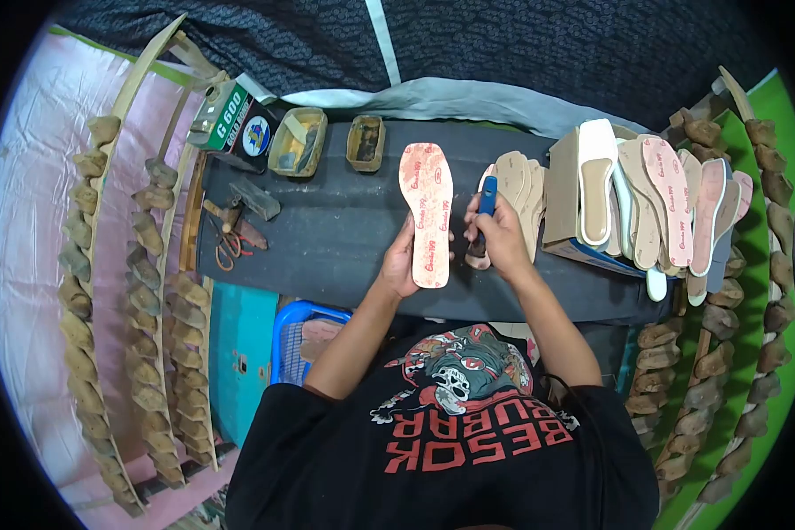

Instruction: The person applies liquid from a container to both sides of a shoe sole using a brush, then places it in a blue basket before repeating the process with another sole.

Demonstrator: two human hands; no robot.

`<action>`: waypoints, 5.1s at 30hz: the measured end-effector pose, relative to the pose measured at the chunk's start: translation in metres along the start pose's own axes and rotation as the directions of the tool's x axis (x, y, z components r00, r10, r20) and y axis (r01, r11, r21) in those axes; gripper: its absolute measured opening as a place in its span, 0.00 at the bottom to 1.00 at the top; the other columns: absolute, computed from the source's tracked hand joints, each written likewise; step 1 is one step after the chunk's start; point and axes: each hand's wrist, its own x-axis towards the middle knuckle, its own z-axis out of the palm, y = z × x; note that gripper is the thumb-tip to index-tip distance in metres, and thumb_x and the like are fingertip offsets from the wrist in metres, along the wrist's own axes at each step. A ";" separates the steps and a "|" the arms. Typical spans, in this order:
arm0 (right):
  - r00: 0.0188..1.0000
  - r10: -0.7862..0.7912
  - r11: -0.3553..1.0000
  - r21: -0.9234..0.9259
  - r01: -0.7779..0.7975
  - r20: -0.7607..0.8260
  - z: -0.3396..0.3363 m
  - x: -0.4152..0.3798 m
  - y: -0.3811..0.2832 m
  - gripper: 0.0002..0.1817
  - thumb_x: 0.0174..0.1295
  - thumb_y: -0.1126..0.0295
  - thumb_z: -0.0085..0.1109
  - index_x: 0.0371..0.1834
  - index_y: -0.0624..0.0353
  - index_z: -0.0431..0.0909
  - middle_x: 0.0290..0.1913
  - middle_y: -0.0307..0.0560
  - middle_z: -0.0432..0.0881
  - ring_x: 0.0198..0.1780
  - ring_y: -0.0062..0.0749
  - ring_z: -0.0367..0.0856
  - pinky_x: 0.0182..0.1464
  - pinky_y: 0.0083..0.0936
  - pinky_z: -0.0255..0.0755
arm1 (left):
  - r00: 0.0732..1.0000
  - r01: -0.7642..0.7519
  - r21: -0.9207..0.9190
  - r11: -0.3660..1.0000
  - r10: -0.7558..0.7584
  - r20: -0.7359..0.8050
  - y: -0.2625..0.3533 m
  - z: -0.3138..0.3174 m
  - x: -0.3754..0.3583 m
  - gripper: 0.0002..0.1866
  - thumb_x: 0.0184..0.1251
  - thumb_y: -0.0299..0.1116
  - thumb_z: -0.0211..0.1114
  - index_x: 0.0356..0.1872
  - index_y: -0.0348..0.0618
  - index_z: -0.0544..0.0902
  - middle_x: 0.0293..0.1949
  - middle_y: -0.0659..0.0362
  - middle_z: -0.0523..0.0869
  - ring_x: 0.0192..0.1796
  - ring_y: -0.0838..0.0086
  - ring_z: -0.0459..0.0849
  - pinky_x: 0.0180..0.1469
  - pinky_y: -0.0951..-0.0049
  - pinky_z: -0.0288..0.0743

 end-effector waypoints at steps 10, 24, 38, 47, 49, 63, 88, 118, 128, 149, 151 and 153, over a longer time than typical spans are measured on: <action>0.966 0.226 0.972 0.042 -0.233 0.122 0.001 -0.004 0.048 0.19 0.84 0.56 0.47 0.61 0.63 0.73 0.40 0.41 0.79 0.31 0.21 0.78 0.40 0.22 0.75 | 0.975 -0.143 0.177 0.974 0.169 -0.143 -0.021 0.025 -0.021 0.28 0.88 0.49 0.43 0.79 0.45 0.60 0.69 0.51 0.79 0.58 0.63 0.88 0.58 0.61 0.85; 0.990 -0.133 0.876 -0.474 0.094 -0.050 0.038 0.078 0.039 0.21 0.81 0.54 0.52 0.48 0.64 0.83 0.35 0.46 0.83 0.38 0.34 0.82 0.45 0.34 0.74 | 0.862 -0.266 0.229 0.936 0.337 -0.378 0.004 -0.023 -0.081 0.27 0.89 0.43 0.45 0.81 0.47 0.59 0.67 0.53 0.80 0.61 0.60 0.87 0.63 0.58 0.83; 0.990 -0.121 0.942 -0.322 0.092 -0.070 0.123 0.125 0.069 0.21 0.79 0.67 0.58 0.69 0.66 0.75 0.51 0.52 0.89 0.42 0.25 0.86 0.41 0.21 0.80 | 0.887 -0.345 0.186 0.920 0.384 -0.255 0.102 -0.051 -0.038 0.23 0.87 0.35 0.50 0.76 0.38 0.66 0.67 0.53 0.81 0.66 0.67 0.83 0.70 0.62 0.79; 0.990 -0.032 0.926 -0.376 -0.021 -0.135 0.142 0.163 0.104 0.21 0.78 0.64 0.59 0.68 0.63 0.74 0.44 0.44 0.86 0.38 0.21 0.81 0.37 0.21 0.77 | 0.871 -0.310 0.225 0.924 0.371 -0.322 0.134 -0.072 -0.065 0.22 0.88 0.35 0.49 0.75 0.40 0.68 0.65 0.56 0.82 0.64 0.72 0.85 0.63 0.64 0.85; 0.989 -0.057 0.928 -0.373 0.001 -0.138 0.143 0.162 0.103 0.22 0.78 0.63 0.59 0.69 0.63 0.74 0.43 0.44 0.84 0.38 0.21 0.81 0.37 0.21 0.77 | 0.869 -0.310 0.224 0.924 0.371 -0.328 0.131 -0.070 -0.066 0.22 0.88 0.35 0.49 0.75 0.41 0.68 0.64 0.56 0.83 0.64 0.72 0.85 0.62 0.64 0.86; 0.982 -0.188 0.930 -0.320 0.183 0.017 0.102 0.057 0.079 0.30 0.75 0.69 0.61 0.75 0.61 0.61 0.66 0.51 0.71 0.49 0.27 0.72 0.51 0.25 0.73 | 0.709 -0.460 0.253 0.851 0.524 -0.472 0.040 -0.028 -0.062 0.21 0.86 0.37 0.53 0.73 0.41 0.72 0.60 0.57 0.85 0.58 0.72 0.88 0.60 0.65 0.85; 0.339 0.641 0.702 -0.705 0.102 0.688 0.201 -0.110 0.257 0.39 0.61 0.87 0.53 0.80 0.62 0.60 0.48 0.53 0.83 0.33 0.31 0.86 0.34 0.27 0.79 | 0.423 -0.600 0.070 0.797 0.390 -0.818 -0.083 -0.172 -0.307 0.21 0.84 0.31 0.53 0.73 0.45 0.72 0.65 0.56 0.83 0.65 0.66 0.83 0.66 0.58 0.81; 0.532 0.707 0.545 -0.839 0.010 0.465 0.271 -0.120 0.519 0.26 0.69 0.74 0.61 0.70 0.62 0.72 0.56 0.52 0.87 0.59 0.37 0.87 0.57 0.29 0.79 | 0.486 0.001 -0.058 0.998 -0.051 -0.873 -0.120 -0.431 -0.349 0.32 0.72 0.47 0.59 0.76 0.56 0.70 0.63 0.58 0.80 0.66 0.65 0.75 0.69 0.42 0.61; 0.177 0.855 0.504 -0.862 -0.061 0.488 0.201 -0.122 0.492 0.21 0.67 0.74 0.64 0.63 0.62 0.78 0.39 0.43 0.84 0.33 0.26 0.82 0.37 0.27 0.78 | 0.558 0.036 -0.103 0.994 -0.106 -0.823 -0.115 -0.328 -0.381 0.39 0.77 0.50 0.54 0.85 0.56 0.53 0.79 0.55 0.68 0.78 0.57 0.69 0.75 0.39 0.58; 0.774 0.402 0.916 -0.222 -0.335 0.489 0.127 -0.144 0.236 0.21 0.76 0.73 0.58 0.70 0.62 0.70 0.56 0.44 0.81 0.53 0.27 0.83 0.57 0.26 0.81 | 0.966 0.178 0.132 0.975 -0.147 -0.214 -0.033 -0.151 -0.266 0.39 0.80 0.50 0.58 0.84 0.51 0.54 0.77 0.54 0.70 0.68 0.63 0.79 0.69 0.54 0.75; 0.848 0.314 0.947 -0.079 -0.310 0.427 0.120 -0.145 0.177 0.21 0.77 0.74 0.57 0.70 0.63 0.70 0.58 0.44 0.81 0.53 0.27 0.83 0.57 0.25 0.81 | 0.979 0.195 0.132 0.972 -0.186 -0.081 -0.016 -0.125 -0.241 0.40 0.80 0.51 0.57 0.85 0.51 0.53 0.79 0.50 0.68 0.70 0.59 0.78 0.71 0.55 0.74; 0.911 0.294 0.956 -0.081 -0.282 0.291 0.097 -0.140 0.162 0.20 0.76 0.76 0.56 0.70 0.64 0.71 0.63 0.48 0.81 0.50 0.24 0.84 0.52 0.23 0.82 | 0.975 0.217 0.163 0.963 -0.223 0.020 -0.002 -0.096 -0.213 0.40 0.80 0.51 0.56 0.86 0.51 0.52 0.78 0.48 0.69 0.70 0.59 0.78 0.71 0.55 0.74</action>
